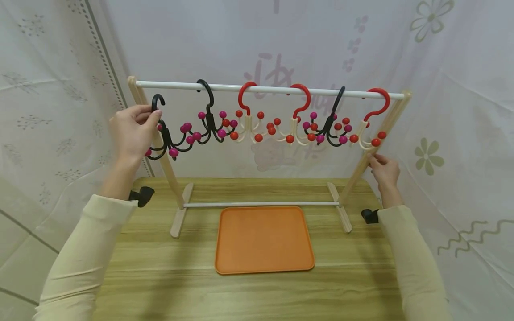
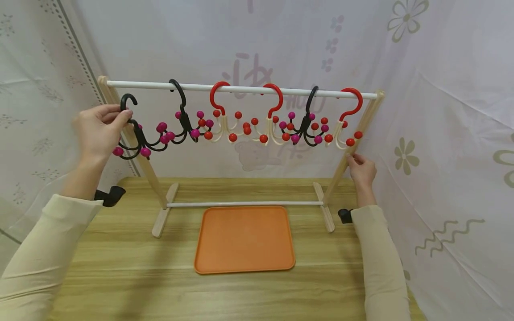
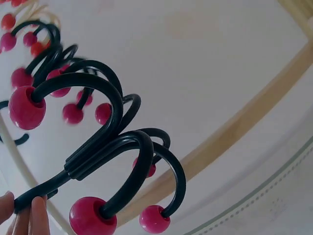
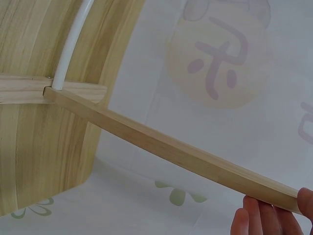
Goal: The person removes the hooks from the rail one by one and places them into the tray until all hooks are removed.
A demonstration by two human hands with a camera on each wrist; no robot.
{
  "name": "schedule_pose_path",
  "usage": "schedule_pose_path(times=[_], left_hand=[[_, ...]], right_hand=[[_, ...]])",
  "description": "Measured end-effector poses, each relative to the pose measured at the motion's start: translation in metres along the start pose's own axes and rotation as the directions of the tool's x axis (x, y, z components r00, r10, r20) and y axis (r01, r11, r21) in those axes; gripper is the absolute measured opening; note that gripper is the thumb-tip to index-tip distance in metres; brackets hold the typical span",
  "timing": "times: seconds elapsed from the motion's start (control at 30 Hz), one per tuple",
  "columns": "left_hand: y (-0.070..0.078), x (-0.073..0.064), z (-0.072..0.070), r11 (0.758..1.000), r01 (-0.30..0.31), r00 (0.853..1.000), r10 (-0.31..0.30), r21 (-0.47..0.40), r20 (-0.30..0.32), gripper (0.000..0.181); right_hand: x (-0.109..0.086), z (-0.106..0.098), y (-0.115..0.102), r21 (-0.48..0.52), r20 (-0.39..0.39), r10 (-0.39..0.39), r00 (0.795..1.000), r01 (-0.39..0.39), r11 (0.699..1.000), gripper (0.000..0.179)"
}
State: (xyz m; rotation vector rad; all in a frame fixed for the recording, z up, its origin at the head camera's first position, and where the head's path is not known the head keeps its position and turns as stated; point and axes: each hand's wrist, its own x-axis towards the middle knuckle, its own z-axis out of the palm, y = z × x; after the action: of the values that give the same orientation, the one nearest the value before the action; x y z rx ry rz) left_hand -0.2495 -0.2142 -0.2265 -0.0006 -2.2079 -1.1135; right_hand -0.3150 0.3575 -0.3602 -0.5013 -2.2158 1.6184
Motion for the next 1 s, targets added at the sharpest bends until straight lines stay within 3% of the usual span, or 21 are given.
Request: schedule_pose_path(times=[0.1, 0.2, 0.53, 0.77, 1.0], left_hand=[[-0.008, -0.007, 0.007, 1.0, -0.005, 1.0, 0.005, -0.023, 0.001, 0.035], [-0.017, -0.015, 0.016, 0.999, -0.01, 1.0, 0.01, -0.048, -0.009, 0.034], [-0.044, -0.037, 0.041, 0.996, -0.039, 0.998, 0.034, -0.086, -0.05, 0.029], [-0.053, -0.052, 0.056, 0.996, -0.064, 0.996, 0.059, -0.069, -0.065, 0.025], [-0.06, -0.068, 0.07, 0.988, -0.091, 0.994, 0.083, -0.121, -0.073, 0.022]], right_hand=[[-0.02, 0.001, -0.017, 0.001, -0.007, 0.0, 1.0, 0.0, 1.0, 0.053], [-0.026, 0.001, -0.02, 0.0, -0.008, 0.004, 1.0, -0.004, 1.0, 0.053], [-0.027, 0.003, -0.02, -0.029, -0.028, -0.029, 0.999, 0.028, 0.999, 0.053], [-0.027, 0.002, -0.021, -0.049, -0.03, 0.0, 1.0, -0.002, 0.999, 0.054], [-0.027, 0.002, -0.02, -0.025, -0.023, -0.017, 1.0, 0.016, 1.0, 0.054]])
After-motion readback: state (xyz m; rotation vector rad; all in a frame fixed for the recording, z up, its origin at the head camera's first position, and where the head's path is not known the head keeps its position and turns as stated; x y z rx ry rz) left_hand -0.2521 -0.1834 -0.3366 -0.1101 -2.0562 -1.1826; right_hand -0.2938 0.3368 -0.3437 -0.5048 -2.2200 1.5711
